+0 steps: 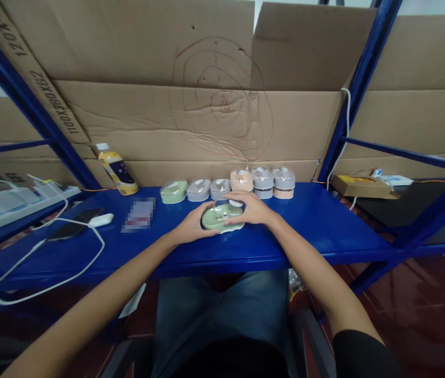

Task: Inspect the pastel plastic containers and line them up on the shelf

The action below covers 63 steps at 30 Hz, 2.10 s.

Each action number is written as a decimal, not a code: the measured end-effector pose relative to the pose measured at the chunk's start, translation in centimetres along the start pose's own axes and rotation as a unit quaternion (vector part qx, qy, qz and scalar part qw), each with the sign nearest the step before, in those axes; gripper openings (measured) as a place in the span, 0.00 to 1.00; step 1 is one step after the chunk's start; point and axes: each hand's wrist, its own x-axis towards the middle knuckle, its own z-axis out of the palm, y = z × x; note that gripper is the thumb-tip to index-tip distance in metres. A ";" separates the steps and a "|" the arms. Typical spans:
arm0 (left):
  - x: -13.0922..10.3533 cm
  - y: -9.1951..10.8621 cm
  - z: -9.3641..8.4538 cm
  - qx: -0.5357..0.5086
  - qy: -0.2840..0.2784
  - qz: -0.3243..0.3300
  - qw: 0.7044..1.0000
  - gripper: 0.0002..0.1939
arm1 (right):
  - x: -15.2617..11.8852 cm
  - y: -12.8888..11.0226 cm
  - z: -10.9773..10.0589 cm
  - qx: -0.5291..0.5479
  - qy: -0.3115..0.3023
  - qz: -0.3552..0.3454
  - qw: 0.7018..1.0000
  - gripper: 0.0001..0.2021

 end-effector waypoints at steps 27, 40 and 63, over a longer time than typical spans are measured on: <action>5.3 -0.8 -2.7 0.075 0.293 -0.216 0.928 0.45 | -0.4 3.0 -2.7 -0.021 0.328 0.128 0.936 0.31; 13.9 0.4 2.4 0.171 0.254 -0.297 0.904 0.36 | -0.7 4.6 -2.4 -0.072 0.333 0.170 0.925 0.35; 5.7 -8.5 -8.4 0.259 0.248 -0.428 0.830 0.41 | -0.8 4.4 -2.5 -0.059 0.355 0.159 0.920 0.31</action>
